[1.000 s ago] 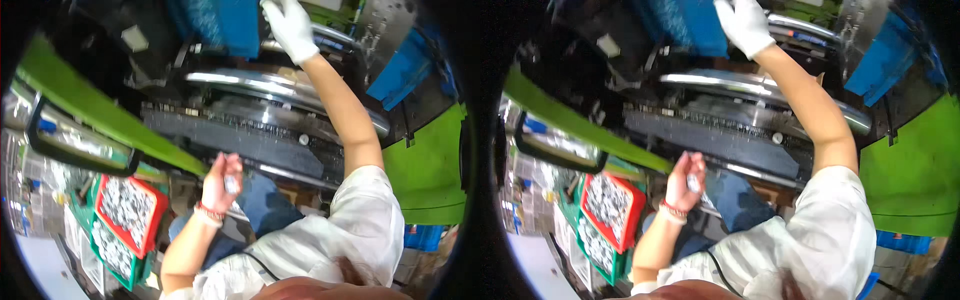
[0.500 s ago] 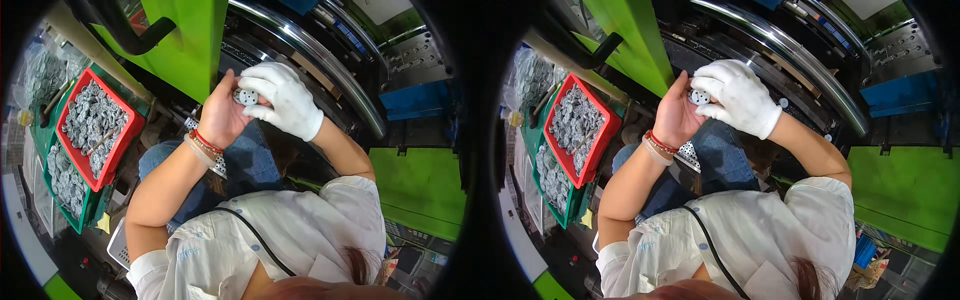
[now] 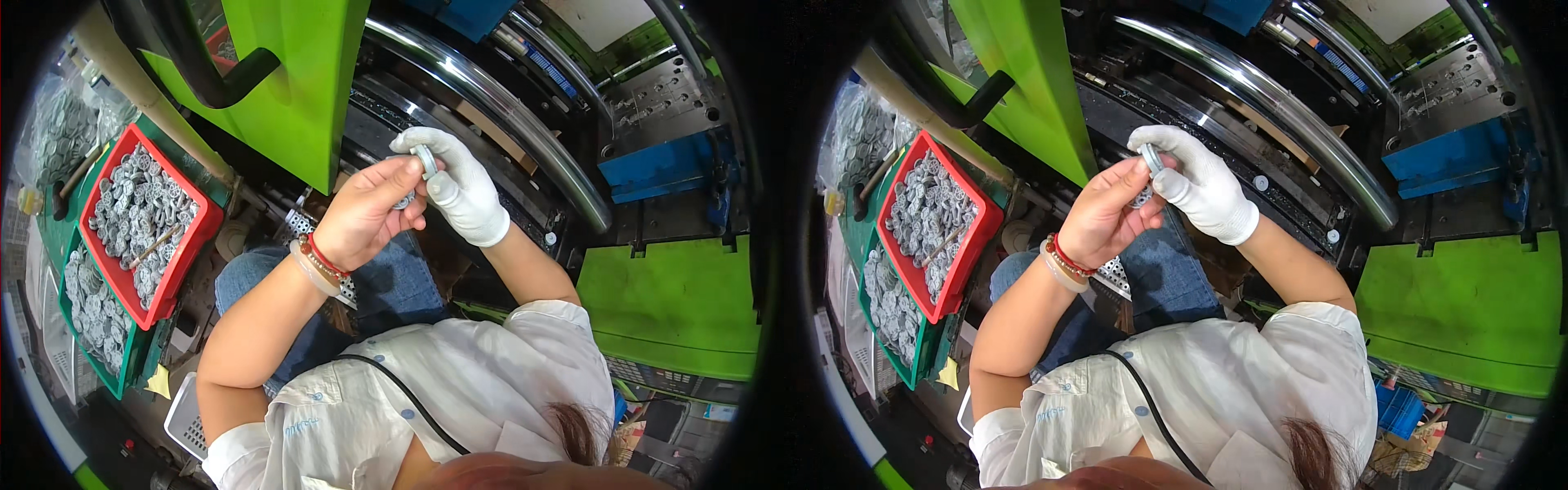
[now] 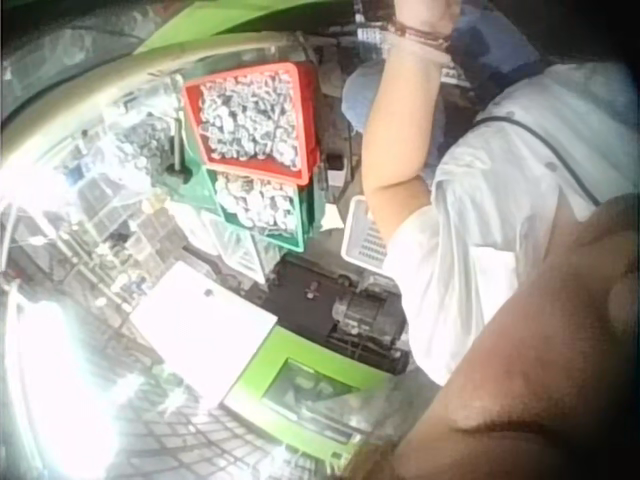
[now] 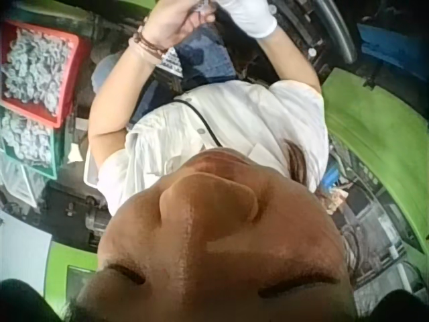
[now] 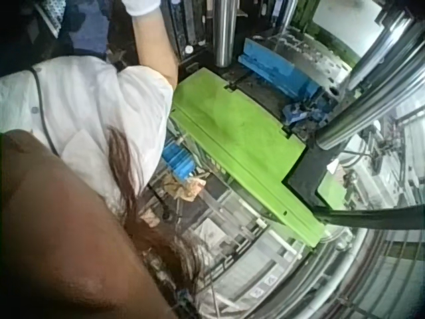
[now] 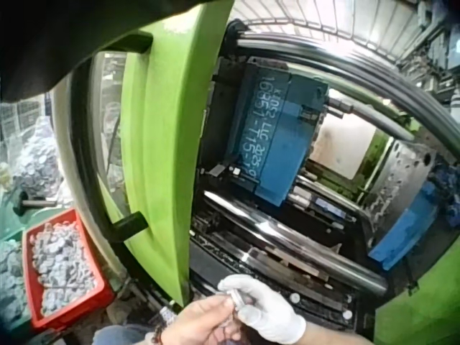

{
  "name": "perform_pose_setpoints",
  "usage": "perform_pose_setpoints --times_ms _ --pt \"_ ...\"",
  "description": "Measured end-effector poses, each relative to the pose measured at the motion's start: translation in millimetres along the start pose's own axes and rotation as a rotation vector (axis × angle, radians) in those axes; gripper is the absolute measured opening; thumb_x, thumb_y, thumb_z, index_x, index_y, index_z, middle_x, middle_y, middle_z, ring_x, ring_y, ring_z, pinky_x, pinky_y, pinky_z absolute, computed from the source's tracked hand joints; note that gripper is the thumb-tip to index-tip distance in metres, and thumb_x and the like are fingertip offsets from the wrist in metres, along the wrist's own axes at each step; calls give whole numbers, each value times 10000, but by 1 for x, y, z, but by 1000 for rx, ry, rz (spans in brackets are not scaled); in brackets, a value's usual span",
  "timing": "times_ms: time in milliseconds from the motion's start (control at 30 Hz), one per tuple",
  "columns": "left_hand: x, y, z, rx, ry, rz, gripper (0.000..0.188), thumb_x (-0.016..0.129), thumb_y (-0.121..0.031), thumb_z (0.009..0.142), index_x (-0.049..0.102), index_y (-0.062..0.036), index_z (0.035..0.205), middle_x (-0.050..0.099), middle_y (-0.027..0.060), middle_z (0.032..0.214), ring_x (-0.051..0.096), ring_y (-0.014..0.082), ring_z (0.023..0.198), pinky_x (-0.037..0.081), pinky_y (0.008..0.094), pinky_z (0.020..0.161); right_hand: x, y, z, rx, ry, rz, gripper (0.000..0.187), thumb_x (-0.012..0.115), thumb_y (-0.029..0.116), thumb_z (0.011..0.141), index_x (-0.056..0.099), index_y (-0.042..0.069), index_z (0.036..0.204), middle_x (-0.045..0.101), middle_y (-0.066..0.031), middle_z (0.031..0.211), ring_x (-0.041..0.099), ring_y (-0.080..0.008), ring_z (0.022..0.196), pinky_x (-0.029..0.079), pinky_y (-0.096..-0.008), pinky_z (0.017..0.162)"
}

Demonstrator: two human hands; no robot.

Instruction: Removing small white components from an injection molding machine and placing them into a collection bin.

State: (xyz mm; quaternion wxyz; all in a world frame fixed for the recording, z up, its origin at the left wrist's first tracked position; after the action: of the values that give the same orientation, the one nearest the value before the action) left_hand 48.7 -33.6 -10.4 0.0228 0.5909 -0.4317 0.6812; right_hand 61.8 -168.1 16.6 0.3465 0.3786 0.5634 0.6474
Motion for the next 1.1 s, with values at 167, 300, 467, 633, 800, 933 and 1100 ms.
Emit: perform_pose_setpoints --times_ms 167,300,467,633,800,933,1100 --pt "-6 -5 1 111 -50 -33 201 612 -248 927 624 -60 1000 575 -13 824 515 62 644 498 243 640 -3 5 0 -194 -71 -296 634 683 408 840 472 -4 1274 529 -106 1228 535 -198 1090 425 -336 964" --pt "-8 -3 3 103 -39 -23 199 619 -235 922 615 -58 1012 577 -9 823 517 64 643 500 245 637 -9 10 2 -173 -43 -183 600 685 386 843 490 -3 1256 562 -102 1185 549 -206 1075 429 -349 959" --pt "-9 -1 5 94 -31 45 194 564 -245 955 580 -54 987 560 -8 833 504 67 655 493 249 650 -17 32 9 -273 71 -669 392 686 210 832 579 8 1151 612 -117 1091 590 -216 1018 456 -338 899" --pt "-4 3 8 28 -74 116 277 461 -279 997 531 -42 1123 545 14 864 494 102 674 477 273 640 -34 51 10 -266 88 -725 327 721 156 769 630 43 1062 630 -75 991 613 -173 917 484 -301 827" --pt "-3 9 14 -21 -106 150 354 409 -340 1010 515 -53 1190 539 39 875 496 123 663 473 290 629 -150 100 57 -527 -534 -495 244 671 221 830 640 72 1020 633 -76 998 622 -204 906 503 -318 821" --pt "-10 13 17 -46 -176 203 310 464 -298 996 502 -49 1177 544 32 868 495 120 661 494 292 659 -276 124 116 -636 -829 -258 320 625 172 888 575 0 1153 641 -97 1044 607 -202 933 493 -303 806" --pt "-17 16 22 -59 -222 244 296 451 -318 997 544 -94 1166 535 28 873 490 138 670 468 302 648 -372 144 189 -707 -842 -323 326 665 161 866 592 -17 1130 649 -76 1026 607 -175 884 500 -293 780"
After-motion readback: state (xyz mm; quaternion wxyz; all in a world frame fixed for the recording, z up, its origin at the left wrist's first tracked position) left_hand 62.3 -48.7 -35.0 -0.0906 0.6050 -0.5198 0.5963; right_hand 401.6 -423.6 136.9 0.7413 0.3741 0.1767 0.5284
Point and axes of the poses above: each hand's wrist, its own z-axis towards the middle knuckle, its own x-axis out of the palm, y = z × x, the point moved 3 cm from there along z, towards the middle knuckle
